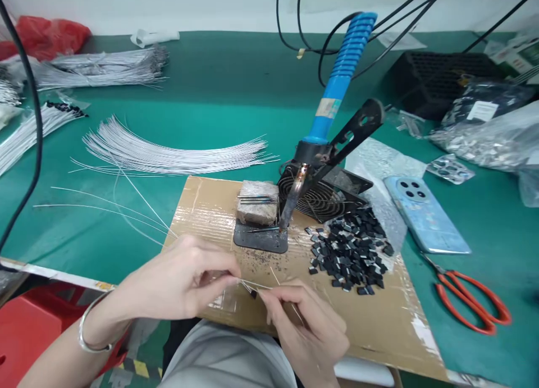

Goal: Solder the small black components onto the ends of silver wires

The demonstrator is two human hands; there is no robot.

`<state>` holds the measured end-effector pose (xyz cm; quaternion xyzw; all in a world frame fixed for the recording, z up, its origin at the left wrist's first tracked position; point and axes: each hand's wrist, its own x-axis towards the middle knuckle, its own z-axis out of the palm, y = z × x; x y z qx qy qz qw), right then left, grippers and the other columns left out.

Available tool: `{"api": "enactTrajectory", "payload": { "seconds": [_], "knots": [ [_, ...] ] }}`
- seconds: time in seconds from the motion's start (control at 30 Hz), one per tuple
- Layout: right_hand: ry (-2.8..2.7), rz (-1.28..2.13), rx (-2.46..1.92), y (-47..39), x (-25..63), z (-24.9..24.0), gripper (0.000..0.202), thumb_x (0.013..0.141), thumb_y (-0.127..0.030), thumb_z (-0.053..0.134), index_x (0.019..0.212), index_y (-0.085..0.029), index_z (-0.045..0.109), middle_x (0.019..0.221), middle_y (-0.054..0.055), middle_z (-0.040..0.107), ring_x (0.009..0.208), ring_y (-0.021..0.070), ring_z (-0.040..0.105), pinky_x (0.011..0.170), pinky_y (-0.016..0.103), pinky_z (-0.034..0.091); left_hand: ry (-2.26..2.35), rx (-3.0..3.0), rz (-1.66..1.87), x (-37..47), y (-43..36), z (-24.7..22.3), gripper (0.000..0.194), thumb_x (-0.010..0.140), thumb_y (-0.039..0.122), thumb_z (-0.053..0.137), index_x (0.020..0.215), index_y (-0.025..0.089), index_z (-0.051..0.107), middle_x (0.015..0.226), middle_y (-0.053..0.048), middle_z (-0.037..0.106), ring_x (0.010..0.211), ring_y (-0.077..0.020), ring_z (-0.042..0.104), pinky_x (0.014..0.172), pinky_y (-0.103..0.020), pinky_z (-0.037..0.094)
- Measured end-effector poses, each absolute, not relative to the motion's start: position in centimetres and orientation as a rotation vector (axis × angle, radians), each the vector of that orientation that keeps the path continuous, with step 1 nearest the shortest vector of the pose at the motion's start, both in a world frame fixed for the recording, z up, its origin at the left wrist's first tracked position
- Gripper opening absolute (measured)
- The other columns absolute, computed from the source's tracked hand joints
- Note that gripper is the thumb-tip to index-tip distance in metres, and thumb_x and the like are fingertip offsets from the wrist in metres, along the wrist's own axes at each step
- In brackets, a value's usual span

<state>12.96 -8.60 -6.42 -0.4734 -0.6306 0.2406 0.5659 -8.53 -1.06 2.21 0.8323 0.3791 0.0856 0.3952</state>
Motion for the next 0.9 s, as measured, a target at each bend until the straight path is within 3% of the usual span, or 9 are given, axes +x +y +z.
{"api": "enactTrajectory", "payload": {
  "seconds": [0.13,0.27,0.37,0.53,0.73,0.9],
  "knots": [
    [-1.284,0.624,-1.241,-8.8,12.4,-6.9,0.020,0.093,-0.010,0.074,0.077,-0.021,0.067,0.057,-0.006,0.061,0.047,0.0093,0.056,0.048,0.021,0.043,1.031,2.068,0.266,-7.0,-1.9,1.9,0.022,0.103,0.017,0.054,0.089,0.018,0.071,0.070,0.002,0.063,0.059,-0.0110,0.052,0.056,-0.026,0.033],
    [-1.144,0.875,-1.292,-8.9,13.5,-7.1,0.030,0.105,-0.028,0.058,0.078,-0.020,0.070,0.062,-0.002,0.060,0.051,0.0124,0.057,0.050,0.025,0.043,1.051,2.097,0.279,-6.8,-1.7,2.1,0.026,0.105,0.020,0.051,0.087,0.016,0.070,0.068,0.002,0.061,0.059,-0.0114,0.048,0.057,-0.028,0.032],
    [-1.217,0.991,-1.230,-8.7,14.5,-7.0,0.031,0.105,-0.034,0.053,0.085,-0.020,0.072,0.067,-0.001,0.058,0.056,0.0139,0.055,0.053,0.026,0.041,1.018,2.129,0.238,-6.7,-1.3,2.5,0.023,0.102,0.017,0.054,0.085,0.016,0.070,0.064,0.003,0.055,0.059,-0.0116,0.045,0.061,-0.028,0.034],
    [-1.492,1.084,-1.075,-8.4,15.0,-6.7,0.010,0.094,-0.024,0.069,0.085,-0.021,0.068,0.074,-0.001,0.059,0.061,0.0124,0.055,0.053,0.023,0.041,0.905,1.942,0.141,-6.6,-0.3,2.6,0.020,0.096,0.018,0.060,0.079,0.016,0.070,0.058,0.006,0.046,0.053,-0.0096,0.034,0.052,-0.026,0.027],
    [-1.499,0.999,-1.044,-8.9,15.0,-6.3,0.017,0.095,-0.010,0.067,0.082,-0.021,0.066,0.069,-0.002,0.057,0.059,0.0120,0.053,0.050,0.024,0.039,0.797,1.550,0.115,-6.4,0.5,1.4,0.021,0.091,0.022,0.064,0.071,0.017,0.062,0.056,0.006,0.046,0.049,-0.0082,0.032,0.045,-0.022,0.024],
    [-1.559,0.919,-1.096,-8.8,15.3,-6.1,0.020,0.097,-0.007,0.061,0.083,-0.021,0.062,0.071,-0.002,0.054,0.059,0.0118,0.050,0.050,0.024,0.037,0.940,1.812,0.164,-6.0,-0.8,0.8,0.017,0.096,0.024,0.060,0.082,0.016,0.068,0.057,0.006,0.049,0.049,-0.0094,0.040,0.050,-0.023,0.030]
  ]
}}
